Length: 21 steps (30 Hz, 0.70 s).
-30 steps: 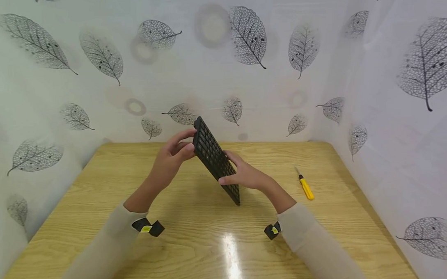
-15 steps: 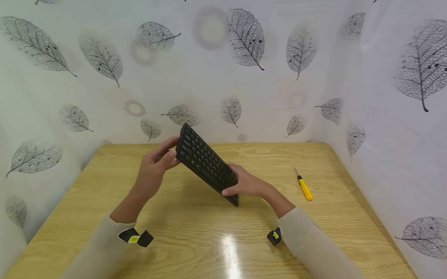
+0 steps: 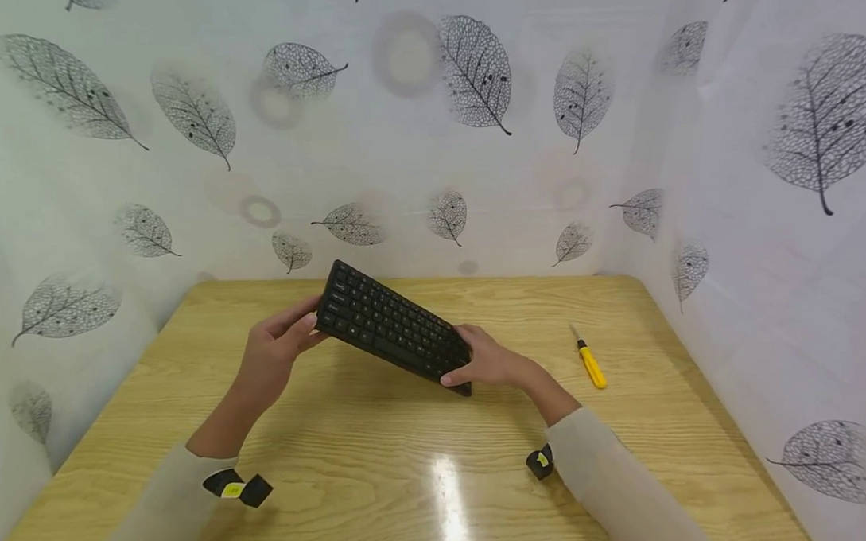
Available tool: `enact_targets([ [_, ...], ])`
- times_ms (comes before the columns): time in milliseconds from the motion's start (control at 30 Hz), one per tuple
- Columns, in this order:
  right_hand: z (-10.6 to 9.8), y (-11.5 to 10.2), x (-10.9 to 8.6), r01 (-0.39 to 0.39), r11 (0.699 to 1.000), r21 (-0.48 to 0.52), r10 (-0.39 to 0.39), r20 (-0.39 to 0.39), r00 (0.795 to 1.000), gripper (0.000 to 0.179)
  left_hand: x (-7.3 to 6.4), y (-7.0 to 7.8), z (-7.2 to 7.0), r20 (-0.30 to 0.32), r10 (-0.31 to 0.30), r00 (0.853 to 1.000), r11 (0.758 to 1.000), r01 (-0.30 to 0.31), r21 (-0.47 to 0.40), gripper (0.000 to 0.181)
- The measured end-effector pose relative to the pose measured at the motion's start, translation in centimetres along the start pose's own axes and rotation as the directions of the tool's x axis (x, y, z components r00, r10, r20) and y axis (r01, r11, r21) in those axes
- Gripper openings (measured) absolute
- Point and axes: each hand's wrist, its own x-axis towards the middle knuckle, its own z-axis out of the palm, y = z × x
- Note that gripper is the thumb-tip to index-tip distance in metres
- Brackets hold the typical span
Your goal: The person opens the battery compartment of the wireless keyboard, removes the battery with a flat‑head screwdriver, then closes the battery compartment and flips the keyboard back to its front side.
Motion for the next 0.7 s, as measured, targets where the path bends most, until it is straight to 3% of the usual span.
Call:
enact_targets([
  [133, -0.6, 0.7, -0.6, -0.036, 0.999, -0.030, 0.035, -0.025, 0.999, 0.117, -0.3, -1.2, -0.8, 0.011, -0.119, 0.993, 0.993, 0.119, 0.005, 0.050],
  [233, -1.1, 1.2, -1.1, -0.060, 0.998, -0.036, 0.058, -0.043, 0.997, 0.117, -0.5, -2.5, -1.3, 0.023, -0.223, 0.975, 0.975, 0.223, 0.004, 0.050],
  [367, -1.6, 2.1, -1.7, -0.084, 0.995, -0.046, 0.080, -0.070, 0.994, 0.118, -0.5, -4.4, -1.6, 0.045, -0.319, 0.947, 0.948, 0.318, 0.011, 0.047],
  [500, -1.9, 2.7, -2.2, -0.109, 0.993, -0.055, 0.103, -0.101, 0.990, 0.119, -0.2, -5.8, -1.2, 0.062, -0.354, 0.933, 0.935, 0.350, 0.057, 0.045],
  [600, -2.0, 2.9, -2.6, -0.123, 0.991, -0.044, 0.117, -0.118, 0.986, 0.118, -0.2, -6.5, -1.0, 0.074, -0.358, 0.931, 0.927, 0.345, 0.147, 0.045],
  [700, -2.1, 2.9, -2.9, -0.135, 0.991, -0.027, 0.130, -0.127, 0.983, 0.117, -0.4, -6.9, -0.8, 0.054, -0.372, 0.927, 0.899, 0.346, 0.267, 0.044],
])
